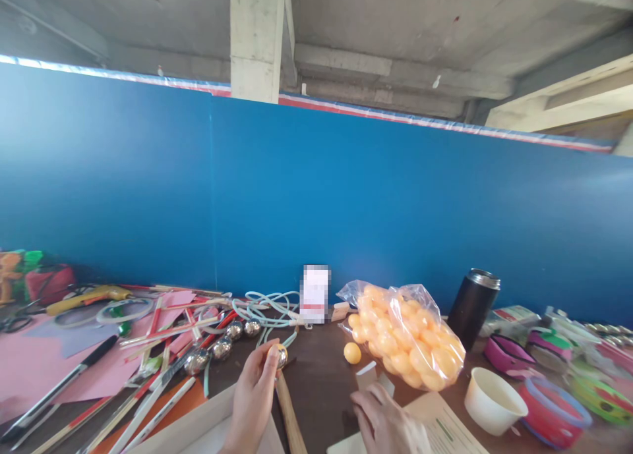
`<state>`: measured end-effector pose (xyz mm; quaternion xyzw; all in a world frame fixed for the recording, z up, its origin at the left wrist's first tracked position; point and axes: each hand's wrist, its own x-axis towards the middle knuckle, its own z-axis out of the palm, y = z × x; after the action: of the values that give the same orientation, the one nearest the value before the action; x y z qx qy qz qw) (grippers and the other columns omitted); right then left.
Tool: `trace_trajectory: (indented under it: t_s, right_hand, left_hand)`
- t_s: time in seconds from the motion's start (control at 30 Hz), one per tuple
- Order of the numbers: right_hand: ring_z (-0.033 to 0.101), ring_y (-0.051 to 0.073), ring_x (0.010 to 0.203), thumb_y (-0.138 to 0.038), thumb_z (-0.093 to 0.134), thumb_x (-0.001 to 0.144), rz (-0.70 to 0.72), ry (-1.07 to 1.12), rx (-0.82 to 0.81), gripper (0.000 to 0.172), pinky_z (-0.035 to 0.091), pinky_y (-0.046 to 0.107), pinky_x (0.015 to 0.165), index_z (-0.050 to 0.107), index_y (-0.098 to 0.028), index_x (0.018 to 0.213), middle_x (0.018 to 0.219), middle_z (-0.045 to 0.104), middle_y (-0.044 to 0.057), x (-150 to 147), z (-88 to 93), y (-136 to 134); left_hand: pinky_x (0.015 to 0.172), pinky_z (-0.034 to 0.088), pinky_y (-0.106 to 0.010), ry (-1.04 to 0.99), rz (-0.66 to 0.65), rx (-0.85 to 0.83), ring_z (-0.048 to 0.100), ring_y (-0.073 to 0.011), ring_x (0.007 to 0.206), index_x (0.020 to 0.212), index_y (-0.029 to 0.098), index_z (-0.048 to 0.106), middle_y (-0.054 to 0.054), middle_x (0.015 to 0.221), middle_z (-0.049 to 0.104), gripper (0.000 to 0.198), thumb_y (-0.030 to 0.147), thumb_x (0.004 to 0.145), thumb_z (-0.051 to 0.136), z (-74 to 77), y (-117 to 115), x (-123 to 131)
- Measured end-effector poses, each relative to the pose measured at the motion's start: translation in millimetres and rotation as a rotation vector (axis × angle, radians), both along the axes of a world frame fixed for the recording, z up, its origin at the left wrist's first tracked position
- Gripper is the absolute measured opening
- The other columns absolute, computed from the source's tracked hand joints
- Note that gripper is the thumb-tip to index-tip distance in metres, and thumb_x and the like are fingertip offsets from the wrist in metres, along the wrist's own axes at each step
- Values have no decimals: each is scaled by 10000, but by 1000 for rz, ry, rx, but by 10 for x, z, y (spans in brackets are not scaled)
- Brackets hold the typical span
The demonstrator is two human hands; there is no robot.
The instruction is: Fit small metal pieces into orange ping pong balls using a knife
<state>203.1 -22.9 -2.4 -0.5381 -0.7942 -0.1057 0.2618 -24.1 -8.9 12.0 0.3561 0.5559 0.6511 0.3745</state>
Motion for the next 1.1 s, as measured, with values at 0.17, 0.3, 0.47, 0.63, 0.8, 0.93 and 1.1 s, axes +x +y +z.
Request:
trace_trajectory:
  t_s: [0.17, 0.3, 0.47, 0.63, 0.8, 0.93, 1.1]
  right_hand:
    - [643, 142, 619, -209, 405, 812, -63, -69, -38, 231, 367, 203, 438, 591, -335, 869, 763, 622, -32, 26, -3, 11]
    - [645, 137, 620, -185, 461, 794, -78, -132, -83, 188, 359, 194, 435, 600, -311, 774, 753, 626, -35, -3, -66, 30]
    - [652, 140, 585, -170, 509, 757, -93, -181, -131, 163, 372, 200, 421, 597, -302, 793, 783, 620, -32, -60, -179, 47]
    - [651, 137, 581, -197, 458, 794, -66, -145, -134, 172, 389, 196, 429, 583, -302, 850, 801, 618, -25, -59, -154, 30]
    - [647, 148, 603, -301, 333, 879, -143, -13, -61, 239, 375, 205, 414, 545, -331, 986, 894, 611, 0, 5, 50, -19]
    - [634, 150, 587, -231, 340, 875, -254, -13, -154, 226, 296, 214, 403, 553, -303, 857, 862, 616, -12, 57, 149, -31]
    - [654, 159, 657, -218, 389, 876, -267, -23, -309, 230, 307, 222, 469, 586, -311, 804, 878, 625, -22, 49, 150, -19]
  left_hand:
    - [596, 482, -289, -9, -9, 1, 631, -223, 755, 969, 183, 674, -81, 869, 707, 567, 621, 616, 604, -16, 4, -3]
    - [594, 481, -287, -4, -16, -7, 627, -216, 738, 992, 174, 660, -87, 884, 702, 558, 602, 638, 601, -22, 5, -1]
    - [579, 471, -282, 18, -46, 3, 615, -213, 728, 1008, 170, 648, -78, 865, 695, 544, 592, 672, 576, -23, 2, 3]
    - [596, 476, -280, 4, -40, 7, 612, -208, 729, 1001, 170, 647, -75, 863, 693, 548, 596, 662, 582, -21, -1, 7]
    - [622, 487, -273, -19, -35, 2, 618, -218, 793, 982, 164, 650, -76, 874, 695, 556, 598, 637, 601, -4, -5, 17]
    - [594, 486, -273, -18, -21, 13, 621, -206, 725, 964, 166, 663, -61, 816, 697, 564, 609, 618, 608, 11, -9, 23]
    - [579, 480, -266, -3, -39, 8, 613, -186, 679, 976, 173, 656, -49, 802, 694, 562, 609, 627, 600, -5, 13, 12]
